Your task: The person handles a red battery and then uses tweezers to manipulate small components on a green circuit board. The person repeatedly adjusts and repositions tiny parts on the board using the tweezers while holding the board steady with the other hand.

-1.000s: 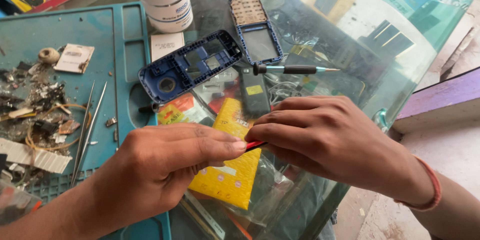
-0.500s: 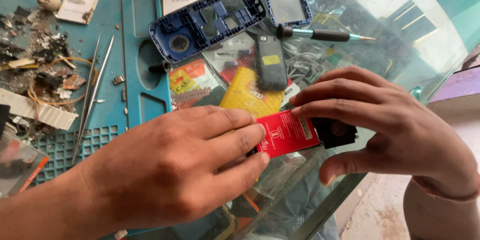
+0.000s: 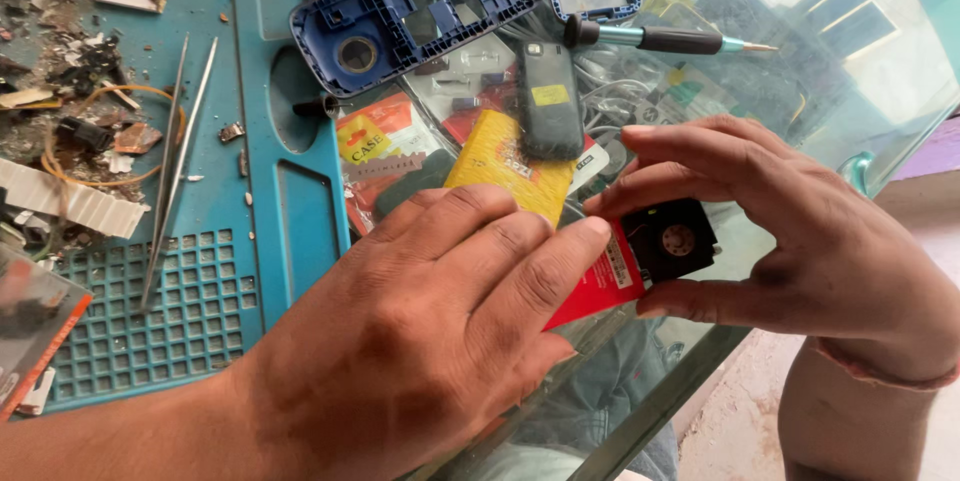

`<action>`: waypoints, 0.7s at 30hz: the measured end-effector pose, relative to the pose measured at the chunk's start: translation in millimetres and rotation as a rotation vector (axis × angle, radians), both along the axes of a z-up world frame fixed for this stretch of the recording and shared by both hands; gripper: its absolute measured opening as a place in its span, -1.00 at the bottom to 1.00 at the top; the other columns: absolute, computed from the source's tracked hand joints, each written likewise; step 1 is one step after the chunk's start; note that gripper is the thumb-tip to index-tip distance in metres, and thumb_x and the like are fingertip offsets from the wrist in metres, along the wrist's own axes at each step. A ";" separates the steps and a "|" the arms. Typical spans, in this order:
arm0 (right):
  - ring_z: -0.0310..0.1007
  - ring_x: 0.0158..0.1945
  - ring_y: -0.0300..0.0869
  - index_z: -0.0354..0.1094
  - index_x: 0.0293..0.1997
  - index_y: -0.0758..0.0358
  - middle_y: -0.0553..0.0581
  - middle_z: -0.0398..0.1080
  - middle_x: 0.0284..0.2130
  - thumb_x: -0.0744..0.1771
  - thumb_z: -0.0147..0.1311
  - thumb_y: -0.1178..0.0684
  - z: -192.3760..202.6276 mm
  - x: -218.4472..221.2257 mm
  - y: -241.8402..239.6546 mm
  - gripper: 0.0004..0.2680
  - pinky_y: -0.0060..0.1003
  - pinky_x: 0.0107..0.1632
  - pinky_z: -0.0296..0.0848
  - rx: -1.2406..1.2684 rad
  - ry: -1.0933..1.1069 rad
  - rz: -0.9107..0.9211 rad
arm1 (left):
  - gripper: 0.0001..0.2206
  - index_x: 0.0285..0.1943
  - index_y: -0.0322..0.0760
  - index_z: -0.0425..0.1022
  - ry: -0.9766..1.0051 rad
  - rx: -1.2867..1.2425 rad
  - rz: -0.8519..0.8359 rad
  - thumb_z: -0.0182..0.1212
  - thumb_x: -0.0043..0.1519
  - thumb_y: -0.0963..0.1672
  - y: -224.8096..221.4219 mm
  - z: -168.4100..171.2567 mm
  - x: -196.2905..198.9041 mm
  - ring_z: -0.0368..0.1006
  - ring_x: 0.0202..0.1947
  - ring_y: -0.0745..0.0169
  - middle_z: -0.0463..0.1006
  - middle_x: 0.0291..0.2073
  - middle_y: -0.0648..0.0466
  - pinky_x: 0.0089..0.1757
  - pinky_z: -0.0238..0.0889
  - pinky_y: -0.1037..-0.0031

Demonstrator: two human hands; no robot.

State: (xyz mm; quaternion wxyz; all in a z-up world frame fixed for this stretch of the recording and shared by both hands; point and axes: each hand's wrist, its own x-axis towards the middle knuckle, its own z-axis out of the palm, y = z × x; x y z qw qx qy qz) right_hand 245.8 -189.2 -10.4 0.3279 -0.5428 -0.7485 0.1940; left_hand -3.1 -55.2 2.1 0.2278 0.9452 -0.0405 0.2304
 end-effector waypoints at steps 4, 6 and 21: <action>0.41 0.16 -0.09 0.18 0.38 0.16 0.06 0.50 0.02 0.09 0.45 -0.03 2.6 -6.2 -0.9 -0.29 -0.18 0.20 0.38 -0.051 -0.008 -0.092 | -0.35 0.30 -0.55 0.24 -0.027 -0.147 0.045 0.48 0.07 -0.16 0.9 5.3 1.1 0.48 0.01 -0.22 0.56 -0.08 -0.23 0.03 0.38 0.14; 0.42 0.15 -0.13 0.21 0.40 0.11 0.00 0.52 -0.03 0.08 0.46 -0.06 2.4 -8.0 -1.4 -0.28 -0.20 0.20 0.40 -0.072 0.019 -0.119 | -0.36 0.29 -0.52 0.24 -0.033 -0.189 0.081 0.49 0.08 -0.17 3.3 10.4 -0.8 0.49 0.00 -0.18 0.55 -0.07 -0.23 0.01 0.38 0.17; 0.31 0.25 0.04 0.16 0.35 0.32 0.18 0.41 0.17 0.10 0.36 0.08 3.1 1.0 -0.3 -0.33 -0.09 0.26 0.30 -0.126 -0.123 -0.071 | -0.41 0.24 -0.45 0.36 -0.050 0.246 0.269 0.56 0.12 -0.10 47.5 3.3 1.4 0.36 -0.12 -0.12 0.57 -0.20 -0.08 -0.04 0.24 0.13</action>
